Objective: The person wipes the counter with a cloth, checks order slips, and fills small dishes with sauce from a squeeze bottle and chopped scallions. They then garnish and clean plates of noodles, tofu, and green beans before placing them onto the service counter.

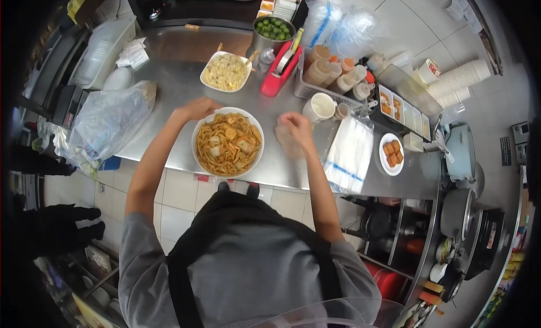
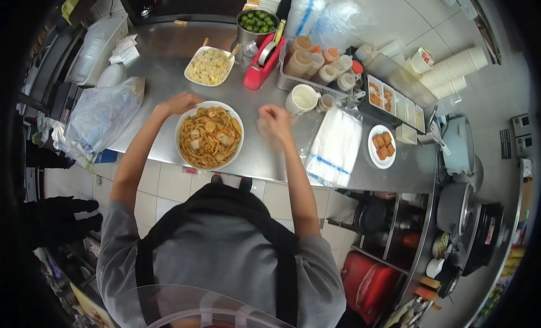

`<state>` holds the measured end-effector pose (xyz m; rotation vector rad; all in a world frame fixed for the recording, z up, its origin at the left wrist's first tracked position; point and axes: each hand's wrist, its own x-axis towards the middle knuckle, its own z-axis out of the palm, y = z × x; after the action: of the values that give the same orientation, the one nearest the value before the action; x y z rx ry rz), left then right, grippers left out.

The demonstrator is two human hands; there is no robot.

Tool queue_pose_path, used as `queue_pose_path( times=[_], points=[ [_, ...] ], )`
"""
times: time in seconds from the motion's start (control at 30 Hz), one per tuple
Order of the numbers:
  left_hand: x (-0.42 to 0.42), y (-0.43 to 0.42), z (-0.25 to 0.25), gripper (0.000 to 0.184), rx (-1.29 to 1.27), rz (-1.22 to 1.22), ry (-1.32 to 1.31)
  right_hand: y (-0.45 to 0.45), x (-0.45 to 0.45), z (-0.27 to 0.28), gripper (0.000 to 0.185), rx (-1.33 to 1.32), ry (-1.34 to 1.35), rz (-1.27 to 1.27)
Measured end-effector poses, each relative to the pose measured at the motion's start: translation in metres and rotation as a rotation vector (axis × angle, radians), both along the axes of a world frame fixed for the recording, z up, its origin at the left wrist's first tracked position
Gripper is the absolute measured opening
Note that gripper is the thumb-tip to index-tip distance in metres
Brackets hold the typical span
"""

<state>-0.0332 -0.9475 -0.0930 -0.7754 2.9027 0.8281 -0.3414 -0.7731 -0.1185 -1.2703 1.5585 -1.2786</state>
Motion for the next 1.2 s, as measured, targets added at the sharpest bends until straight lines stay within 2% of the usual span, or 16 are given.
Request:
queue_pose_path(
  times=[0.07, 0.17, 0.23, 0.27, 0.37, 0.47, 0.53, 0.6, 0.7, 0.73, 0.83, 0.9, 1.0, 1.1, 1.2],
  points=[
    [-0.02, 0.0, 0.004, 0.033, 0.013, -0.044, -0.051, -0.027, 0.015, -0.001, 0.012, -0.069, 0.307, 0.023],
    [-0.036, 0.0, 0.007, 0.03, 0.046, -0.043, -0.115, -0.031, 0.025, 0.012, 0.011, -0.028, 0.544, -0.027],
    [-0.037, 0.0, 0.011, 0.027, 0.092, -0.031, -0.15, -0.007, 0.016, 0.021, 0.012, 0.135, 0.767, -0.087],
    [-0.034, -0.002, 0.003, 0.023, 0.092, -0.028, -0.053, 0.005, 0.01, 0.027, 0.012, 0.208, 0.878, -0.114],
    [-0.04, -0.005, 0.009, 0.025, 0.074, -0.068, -0.114, 0.028, -0.004, 0.02, 0.014, 0.261, 0.736, -0.053],
    [-0.051, -0.005, 0.014, 0.024, 0.053, -0.096, -0.122, 0.004, 0.009, 0.027, 0.013, 0.032, 0.824, -0.145],
    [-0.054, -0.01, 0.009, 0.023, 0.067, -0.11, -0.071, -0.035, 0.022, 0.015, 0.011, -0.158, 0.755, 0.033],
    [-0.059, -0.013, 0.006, 0.022, 0.061, -0.128, -0.08, -0.074, 0.045, -0.008, 0.013, -0.127, 0.286, 0.226],
    [-0.061, -0.019, 0.004, 0.019, 0.089, -0.106, -0.17, -0.078, 0.076, 0.02, 0.006, 0.048, 0.192, 0.292],
    [-0.06, -0.018, 0.003, 0.019, 0.074, -0.119, -0.161, -0.074, 0.07, 0.016, 0.004, -0.034, 0.263, 0.302],
    [-0.056, -0.015, 0.004, 0.017, 0.037, -0.125, -0.123, -0.035, 0.046, 0.016, 0.002, 0.103, 0.401, 0.28],
    [-0.053, -0.013, 0.004, 0.015, 0.024, -0.088, -0.093, -0.003, 0.028, 0.014, 0.008, 0.102, 0.392, 0.386],
    [-0.051, -0.01, 0.005, 0.015, -0.008, -0.066, -0.075, 0.014, 0.007, 0.027, 0.008, 0.27, -0.059, 0.489],
    [-0.044, -0.009, -0.006, 0.014, -0.05, -0.013, 0.024, 0.0, 0.026, 0.023, 0.009, 0.264, -0.139, 0.15],
    [-0.03, -0.006, -0.012, 0.014, -0.13, 0.068, -0.023, 0.018, 0.007, 0.006, 0.013, 0.325, -0.064, 0.477]
  ],
)
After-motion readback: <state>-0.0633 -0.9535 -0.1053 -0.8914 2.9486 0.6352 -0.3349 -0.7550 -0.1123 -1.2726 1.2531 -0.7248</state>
